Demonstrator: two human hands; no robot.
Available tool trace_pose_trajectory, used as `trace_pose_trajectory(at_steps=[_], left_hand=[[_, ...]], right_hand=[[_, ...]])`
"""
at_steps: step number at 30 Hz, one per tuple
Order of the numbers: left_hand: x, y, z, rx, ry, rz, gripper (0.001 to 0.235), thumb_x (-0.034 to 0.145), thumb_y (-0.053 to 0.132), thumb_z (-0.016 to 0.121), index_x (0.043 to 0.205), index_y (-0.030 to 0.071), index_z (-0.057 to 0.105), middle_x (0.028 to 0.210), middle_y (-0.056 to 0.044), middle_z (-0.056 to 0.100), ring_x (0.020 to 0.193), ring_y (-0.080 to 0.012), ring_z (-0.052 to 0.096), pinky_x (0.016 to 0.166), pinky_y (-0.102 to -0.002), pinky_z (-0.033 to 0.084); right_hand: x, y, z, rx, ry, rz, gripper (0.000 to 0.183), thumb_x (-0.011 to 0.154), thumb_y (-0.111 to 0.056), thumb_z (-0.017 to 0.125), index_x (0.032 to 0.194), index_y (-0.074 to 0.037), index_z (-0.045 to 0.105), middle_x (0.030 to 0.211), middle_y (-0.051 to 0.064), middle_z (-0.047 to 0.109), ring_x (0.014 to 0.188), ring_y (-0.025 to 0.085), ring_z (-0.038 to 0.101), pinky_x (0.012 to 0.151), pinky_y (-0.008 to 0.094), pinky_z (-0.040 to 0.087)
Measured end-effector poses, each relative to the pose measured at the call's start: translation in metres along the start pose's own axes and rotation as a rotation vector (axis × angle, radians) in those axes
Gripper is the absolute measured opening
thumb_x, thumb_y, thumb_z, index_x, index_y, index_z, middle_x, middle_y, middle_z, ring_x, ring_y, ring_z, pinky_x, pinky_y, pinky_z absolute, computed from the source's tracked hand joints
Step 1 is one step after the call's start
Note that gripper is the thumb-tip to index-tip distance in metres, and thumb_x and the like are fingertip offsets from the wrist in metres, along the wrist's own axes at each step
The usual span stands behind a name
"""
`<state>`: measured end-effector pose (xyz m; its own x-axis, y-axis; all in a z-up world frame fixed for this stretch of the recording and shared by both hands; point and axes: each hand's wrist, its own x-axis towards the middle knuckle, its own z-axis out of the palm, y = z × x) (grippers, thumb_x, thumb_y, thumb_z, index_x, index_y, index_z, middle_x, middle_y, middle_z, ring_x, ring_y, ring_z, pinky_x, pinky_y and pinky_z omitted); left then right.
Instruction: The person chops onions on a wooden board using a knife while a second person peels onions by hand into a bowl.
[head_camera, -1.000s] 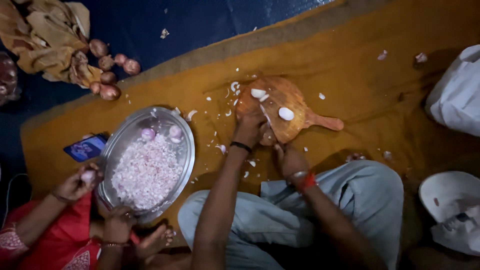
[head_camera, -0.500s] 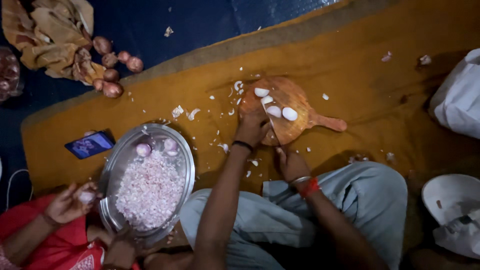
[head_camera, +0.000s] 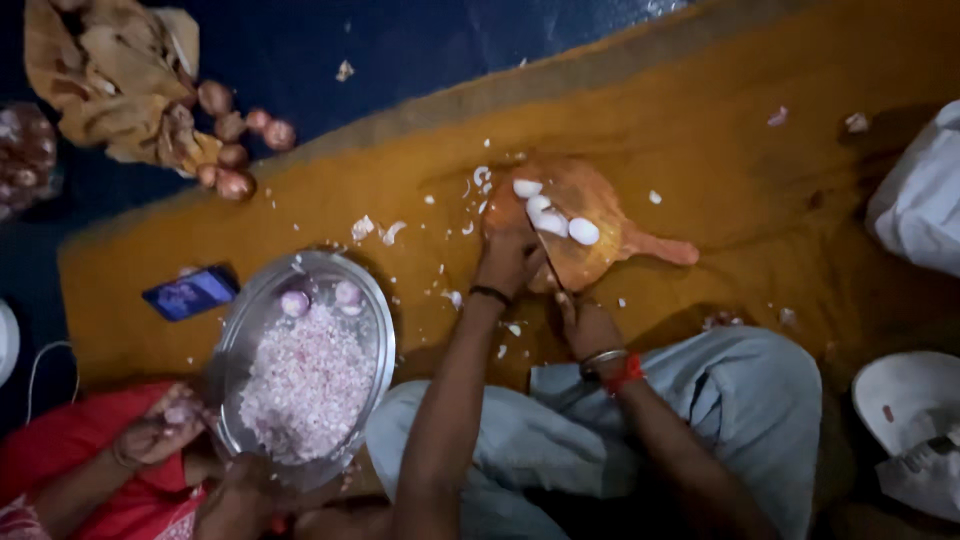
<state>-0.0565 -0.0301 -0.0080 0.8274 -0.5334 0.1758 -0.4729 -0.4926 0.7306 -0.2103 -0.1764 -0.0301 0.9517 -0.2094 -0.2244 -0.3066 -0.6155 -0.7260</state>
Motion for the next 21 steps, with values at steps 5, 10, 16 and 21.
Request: trace_pose_trajectory(at_steps=[5, 10, 16, 21], left_hand=[[0.003, 0.001, 0.001, 0.005, 0.042, 0.049, 0.012, 0.076, 0.009, 0.074, 0.087, 0.003, 0.074, 0.091, -0.018, 0.072, 0.09, -0.0375, 0.069, 0.087, -0.047, 0.055], [-0.001, -0.001, 0.003, 0.05, 0.097, 0.083, 0.011, 0.075, 0.008, 0.073, 0.085, 0.003, 0.075, 0.089, -0.018, 0.072, 0.087, -0.0372, 0.069, 0.082, -0.046, 0.056], [0.003, 0.008, -0.002, 0.0, 0.059, 0.025, 0.007, 0.079, 0.004, 0.074, 0.085, 0.003, 0.073, 0.09, -0.016, 0.071, 0.087, -0.0351, 0.07, 0.083, -0.043, 0.058], [0.002, 0.022, -0.012, 0.04, 0.125, 0.18, 0.025, 0.066, 0.005, 0.072, 0.092, 0.005, 0.072, 0.099, -0.015, 0.07, 0.098, -0.0364, 0.066, 0.087, -0.045, 0.054]], right_hand=[[0.022, -0.013, -0.007, -0.051, -0.03, 0.114, 0.059, 0.104, -0.052, 0.039, 0.115, -0.003, 0.07, 0.104, 0.032, 0.068, 0.1, 0.052, 0.064, 0.086, 0.057, 0.05], [0.035, -0.025, -0.011, 0.038, -0.04, 0.062, 0.057, 0.106, -0.05, 0.038, 0.111, -0.004, 0.071, 0.1, 0.03, 0.07, 0.098, 0.049, 0.067, 0.085, 0.056, 0.053], [0.034, -0.03, -0.021, -0.025, 0.011, -0.062, 0.056, 0.104, -0.048, 0.038, 0.11, -0.003, 0.071, 0.1, 0.029, 0.07, 0.093, 0.051, 0.065, 0.081, 0.058, 0.05], [0.022, -0.023, -0.033, 0.036, -0.015, 0.09, 0.06, 0.108, -0.052, 0.04, 0.108, 0.0, 0.071, 0.099, 0.029, 0.071, 0.098, 0.048, 0.068, 0.085, 0.054, 0.051]])
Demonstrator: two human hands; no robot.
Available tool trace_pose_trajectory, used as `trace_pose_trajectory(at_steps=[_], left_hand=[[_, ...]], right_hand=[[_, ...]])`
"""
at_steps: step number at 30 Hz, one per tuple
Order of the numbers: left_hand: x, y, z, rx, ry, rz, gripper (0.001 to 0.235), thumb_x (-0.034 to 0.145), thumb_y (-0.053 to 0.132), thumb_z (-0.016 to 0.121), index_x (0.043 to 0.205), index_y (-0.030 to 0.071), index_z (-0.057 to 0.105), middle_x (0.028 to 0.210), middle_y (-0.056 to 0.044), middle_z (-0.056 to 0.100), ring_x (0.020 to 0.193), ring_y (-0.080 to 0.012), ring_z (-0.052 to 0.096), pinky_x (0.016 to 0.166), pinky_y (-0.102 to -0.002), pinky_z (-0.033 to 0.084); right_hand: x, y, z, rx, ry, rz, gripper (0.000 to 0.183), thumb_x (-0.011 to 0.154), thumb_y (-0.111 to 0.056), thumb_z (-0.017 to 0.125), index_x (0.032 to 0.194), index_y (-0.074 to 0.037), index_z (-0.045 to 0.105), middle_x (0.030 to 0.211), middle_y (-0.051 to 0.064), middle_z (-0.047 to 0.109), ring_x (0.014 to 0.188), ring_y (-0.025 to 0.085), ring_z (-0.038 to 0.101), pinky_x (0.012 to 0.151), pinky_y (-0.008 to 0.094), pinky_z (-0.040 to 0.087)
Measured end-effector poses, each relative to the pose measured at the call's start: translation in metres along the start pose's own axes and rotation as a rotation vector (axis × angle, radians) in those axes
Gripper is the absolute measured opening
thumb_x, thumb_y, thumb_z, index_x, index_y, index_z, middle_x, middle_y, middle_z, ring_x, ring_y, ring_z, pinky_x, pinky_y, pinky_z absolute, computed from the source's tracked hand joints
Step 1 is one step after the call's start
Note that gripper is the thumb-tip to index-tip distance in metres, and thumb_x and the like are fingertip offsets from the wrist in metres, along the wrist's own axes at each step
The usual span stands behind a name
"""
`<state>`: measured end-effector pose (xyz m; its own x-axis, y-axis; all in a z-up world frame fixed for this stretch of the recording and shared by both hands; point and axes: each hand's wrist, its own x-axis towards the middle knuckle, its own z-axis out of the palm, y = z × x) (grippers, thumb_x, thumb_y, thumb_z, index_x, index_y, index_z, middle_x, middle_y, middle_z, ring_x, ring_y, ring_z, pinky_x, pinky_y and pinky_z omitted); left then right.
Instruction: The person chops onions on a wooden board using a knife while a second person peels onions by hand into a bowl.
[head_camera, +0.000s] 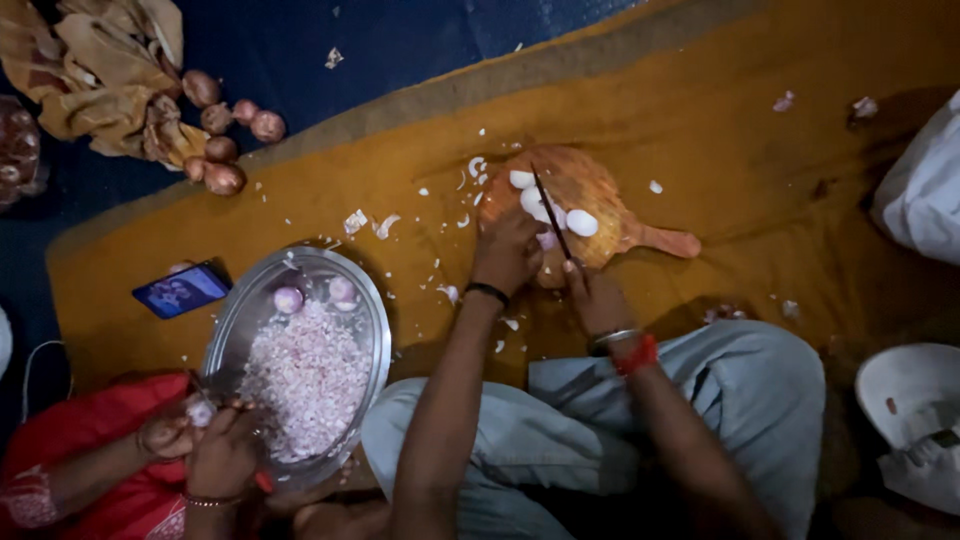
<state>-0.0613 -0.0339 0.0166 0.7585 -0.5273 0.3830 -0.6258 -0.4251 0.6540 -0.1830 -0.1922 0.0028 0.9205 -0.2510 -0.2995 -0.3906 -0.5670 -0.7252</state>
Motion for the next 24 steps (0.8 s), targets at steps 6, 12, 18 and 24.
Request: trace_pose_trajectory(at_steps=[6, 12, 18, 24], left_hand=[[0.013, 0.006, -0.004, 0.131, -0.133, 0.021, 0.022, 0.077, 0.012, 0.074, 0.1, 0.012, 0.074, 0.101, -0.009, 0.069, 0.103, -0.0326, 0.064, 0.092, -0.046, 0.051], [0.014, 0.005, 0.004, 0.244, -0.129, 0.026, 0.021, 0.086, 0.021, 0.077, 0.105, 0.013, 0.073, 0.101, -0.009, 0.067, 0.102, -0.0314, 0.063, 0.09, -0.047, 0.049], [0.015, 0.01, 0.009, 0.206, -0.16, 0.03, 0.031, 0.073, 0.02, 0.075, 0.102, 0.012, 0.072, 0.095, -0.01, 0.067, 0.096, -0.0326, 0.063, 0.085, -0.048, 0.05], [0.012, 0.023, 0.029, 0.452, -0.201, 0.012, 0.022, 0.085, 0.013, 0.067, 0.106, 0.008, 0.069, 0.104, -0.012, 0.069, 0.1, -0.031, 0.066, 0.083, -0.047, 0.05]], right_hand=[[-0.014, 0.004, -0.034, 0.072, 0.032, -0.109, 0.056, 0.105, -0.05, 0.044, 0.113, 0.0, 0.069, 0.096, 0.028, 0.07, 0.092, 0.047, 0.067, 0.081, 0.051, 0.052], [-0.026, -0.004, -0.049, 0.199, -0.037, 0.101, 0.052, 0.103, -0.048, 0.045, 0.116, -0.002, 0.067, 0.075, 0.021, 0.066, 0.069, 0.03, 0.067, 0.07, 0.043, 0.052], [-0.028, -0.014, -0.061, 0.26, 0.011, 0.019, 0.054, 0.104, -0.048, 0.045, 0.108, 0.001, 0.067, 0.072, 0.013, 0.065, 0.066, 0.026, 0.066, 0.066, 0.041, 0.052], [-0.03, -0.016, -0.063, 0.24, 0.006, 0.115, 0.06, 0.107, -0.05, 0.045, 0.094, 0.004, 0.067, 0.066, 0.014, 0.062, 0.061, 0.025, 0.063, 0.061, 0.041, 0.05]])
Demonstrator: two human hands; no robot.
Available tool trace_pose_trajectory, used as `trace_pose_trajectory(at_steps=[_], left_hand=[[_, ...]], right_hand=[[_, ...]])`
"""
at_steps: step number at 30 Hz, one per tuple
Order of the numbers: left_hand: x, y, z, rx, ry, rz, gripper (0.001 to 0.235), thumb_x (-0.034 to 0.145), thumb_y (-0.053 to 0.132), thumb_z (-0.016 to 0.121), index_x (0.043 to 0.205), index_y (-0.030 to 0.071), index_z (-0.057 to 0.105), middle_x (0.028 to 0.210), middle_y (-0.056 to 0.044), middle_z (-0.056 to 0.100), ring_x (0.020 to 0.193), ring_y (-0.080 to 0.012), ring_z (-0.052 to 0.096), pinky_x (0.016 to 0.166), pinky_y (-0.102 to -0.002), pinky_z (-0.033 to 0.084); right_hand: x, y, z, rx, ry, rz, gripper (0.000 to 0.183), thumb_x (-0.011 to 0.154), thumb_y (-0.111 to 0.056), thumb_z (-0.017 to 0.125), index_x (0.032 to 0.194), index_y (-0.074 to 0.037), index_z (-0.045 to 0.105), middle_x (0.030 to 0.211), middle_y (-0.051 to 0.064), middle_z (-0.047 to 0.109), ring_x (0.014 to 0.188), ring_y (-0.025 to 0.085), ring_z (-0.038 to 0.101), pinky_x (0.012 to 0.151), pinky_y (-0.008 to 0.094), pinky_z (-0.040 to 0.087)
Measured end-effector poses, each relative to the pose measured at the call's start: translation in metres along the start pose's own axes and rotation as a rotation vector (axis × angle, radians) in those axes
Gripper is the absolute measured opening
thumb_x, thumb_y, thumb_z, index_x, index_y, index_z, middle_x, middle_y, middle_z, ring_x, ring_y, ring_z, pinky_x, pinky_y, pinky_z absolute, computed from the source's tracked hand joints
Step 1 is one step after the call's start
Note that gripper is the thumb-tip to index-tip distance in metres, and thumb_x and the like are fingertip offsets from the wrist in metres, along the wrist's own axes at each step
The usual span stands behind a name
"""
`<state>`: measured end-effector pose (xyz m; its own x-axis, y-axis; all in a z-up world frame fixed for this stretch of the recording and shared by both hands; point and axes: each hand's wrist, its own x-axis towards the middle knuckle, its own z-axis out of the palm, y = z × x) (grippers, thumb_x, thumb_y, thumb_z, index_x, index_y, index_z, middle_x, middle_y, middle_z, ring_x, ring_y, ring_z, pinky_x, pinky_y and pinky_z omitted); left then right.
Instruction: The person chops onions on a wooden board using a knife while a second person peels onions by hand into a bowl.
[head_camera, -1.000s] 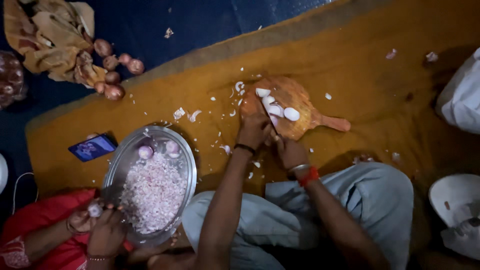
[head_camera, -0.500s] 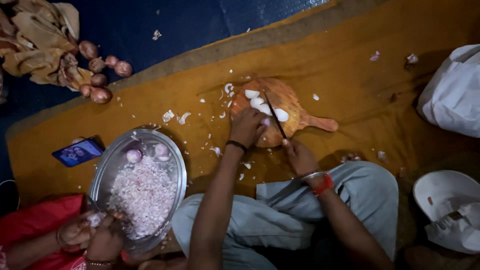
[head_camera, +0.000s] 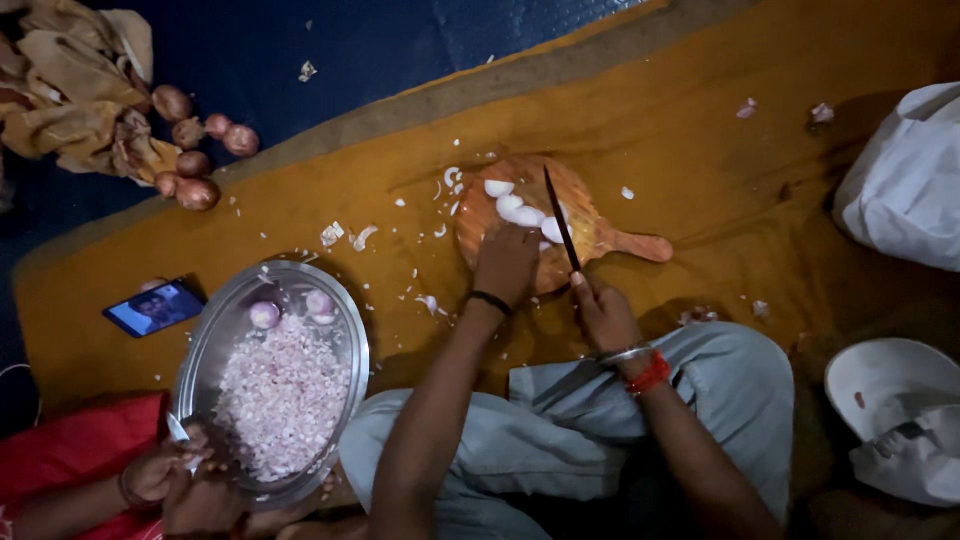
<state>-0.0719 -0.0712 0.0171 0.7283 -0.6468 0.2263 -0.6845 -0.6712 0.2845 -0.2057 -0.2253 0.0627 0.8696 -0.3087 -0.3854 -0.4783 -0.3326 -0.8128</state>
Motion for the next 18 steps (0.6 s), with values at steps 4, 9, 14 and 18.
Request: trace_pose_trajectory(at_steps=[4, 9, 14, 18], left_hand=[[-0.002, 0.0, -0.002, -0.12, 0.046, -0.069, 0.018, 0.089, 0.015, 0.068, 0.106, 0.01, 0.07, 0.1, -0.011, 0.07, 0.096, -0.0307, 0.067, 0.086, -0.048, 0.051], [-0.007, -0.004, 0.011, -0.364, 0.126, -0.116, 0.027, 0.08, 0.014, 0.077, 0.105, 0.007, 0.071, 0.101, -0.014, 0.071, 0.095, -0.0338, 0.067, 0.081, -0.045, 0.054], [0.01, -0.008, 0.021, -1.452, 0.148, -0.52, 0.027, 0.094, 0.015, 0.076, 0.114, 0.0, 0.066, 0.1, -0.007, 0.067, 0.089, -0.0155, 0.068, 0.079, -0.034, 0.057], [0.005, -0.005, -0.001, -1.967, -0.012, -0.677, 0.028, 0.097, 0.017, 0.07, 0.118, 0.0, 0.064, 0.104, -0.006, 0.07, 0.092, -0.0173, 0.07, 0.083, -0.036, 0.063]], right_hand=[[0.001, -0.001, 0.004, 0.052, 0.007, 0.052, 0.055, 0.101, -0.052, 0.045, 0.1, -0.001, 0.065, 0.063, 0.011, 0.062, 0.055, 0.025, 0.062, 0.055, 0.041, 0.05], [0.002, -0.004, 0.008, 0.199, -0.045, 0.151, 0.055, 0.102, -0.056, 0.044, 0.092, -0.005, 0.063, 0.058, 0.009, 0.058, 0.043, 0.019, 0.056, 0.043, 0.036, 0.045], [0.0, -0.015, 0.005, 0.694, -0.292, 0.336, 0.051, 0.102, -0.061, 0.041, 0.098, -0.013, 0.058, 0.054, -0.001, 0.041, 0.035, 0.011, 0.034, 0.033, 0.029, 0.027], [-0.004, -0.026, -0.002, 0.888, -0.426, 0.385, 0.049, 0.101, -0.064, 0.038, 0.104, -0.017, 0.05, 0.054, 0.0, 0.04, 0.035, 0.01, 0.032, 0.034, 0.027, 0.026]])
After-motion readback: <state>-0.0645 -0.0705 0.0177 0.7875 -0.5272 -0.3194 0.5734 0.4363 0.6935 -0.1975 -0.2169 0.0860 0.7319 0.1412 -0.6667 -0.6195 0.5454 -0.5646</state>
